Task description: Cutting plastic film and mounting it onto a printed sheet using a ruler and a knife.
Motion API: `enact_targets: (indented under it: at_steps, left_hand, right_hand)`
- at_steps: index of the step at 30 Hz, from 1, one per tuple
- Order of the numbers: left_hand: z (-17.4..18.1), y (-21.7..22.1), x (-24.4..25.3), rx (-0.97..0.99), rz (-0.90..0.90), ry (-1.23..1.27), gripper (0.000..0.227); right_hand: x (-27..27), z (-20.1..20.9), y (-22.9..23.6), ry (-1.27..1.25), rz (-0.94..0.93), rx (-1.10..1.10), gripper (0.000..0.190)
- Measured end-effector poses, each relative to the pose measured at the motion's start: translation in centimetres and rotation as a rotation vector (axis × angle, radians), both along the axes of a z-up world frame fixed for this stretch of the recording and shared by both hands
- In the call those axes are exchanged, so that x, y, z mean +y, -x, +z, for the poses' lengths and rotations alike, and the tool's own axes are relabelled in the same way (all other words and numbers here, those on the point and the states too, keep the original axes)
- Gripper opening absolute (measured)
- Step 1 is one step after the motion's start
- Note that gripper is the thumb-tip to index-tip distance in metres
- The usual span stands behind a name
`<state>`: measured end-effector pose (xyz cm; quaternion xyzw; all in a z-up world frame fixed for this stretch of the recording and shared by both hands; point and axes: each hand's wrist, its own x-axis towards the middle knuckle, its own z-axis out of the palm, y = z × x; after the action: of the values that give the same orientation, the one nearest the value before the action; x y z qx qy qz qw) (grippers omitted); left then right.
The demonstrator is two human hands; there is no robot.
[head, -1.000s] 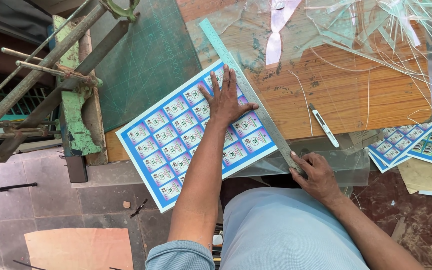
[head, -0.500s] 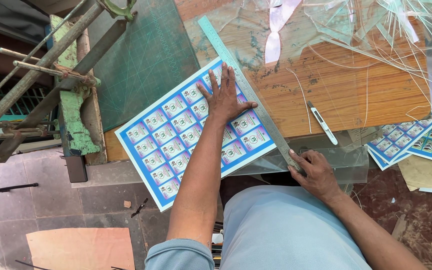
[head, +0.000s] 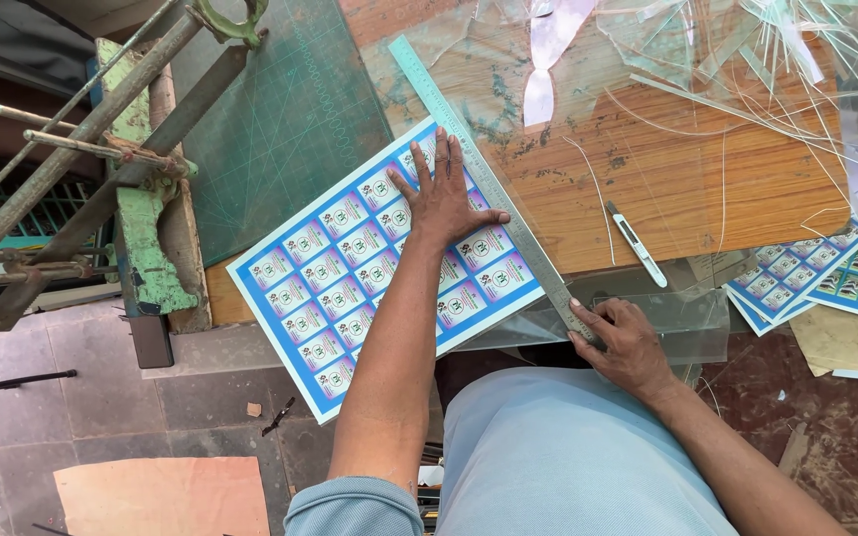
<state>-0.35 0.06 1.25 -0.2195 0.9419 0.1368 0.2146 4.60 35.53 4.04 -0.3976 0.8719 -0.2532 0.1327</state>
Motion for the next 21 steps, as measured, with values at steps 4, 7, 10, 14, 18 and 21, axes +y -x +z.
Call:
enact_targets:
  at_steps: [4, 7, 10, 14, 18, 21]
  left_hand:
    - [0.0, -0.2, 0.1, -0.003, 0.005, -0.005, 0.165]
    - [-0.1, -0.2, 0.0, 0.01, 0.001, -0.003, 0.164]
    - [-0.2, -0.3, 0.2, -0.009, -0.006, -0.004, 0.163]
    - [0.1, -0.2, 0.1, 0.01, -0.002, -0.003, 0.163]
    - [0.4, -0.3, 0.2, 0.007, 0.0, -0.007, 0.163]
    - [1.2, 0.0, 0.3, -0.032, -0.008, -0.001, 0.16]
  right_hand:
    - [0.1, 0.0, 0.0, 0.006, -0.001, -0.017, 0.055]
    - [0.0, 0.1, 0.1, 0.006, 0.003, -0.028, 0.055]
    - [0.0, 0.2, 0.1, 0.015, -0.012, -0.03, 0.055]
    - [-0.1, 0.2, 0.2, 0.026, -0.014, -0.021, 0.056]
    - [0.0, 0.0, 0.1, 0.019, -0.009, -0.009, 0.057]
    - [0.1, 0.1, 0.1, 0.003, -0.017, -0.034, 0.056]
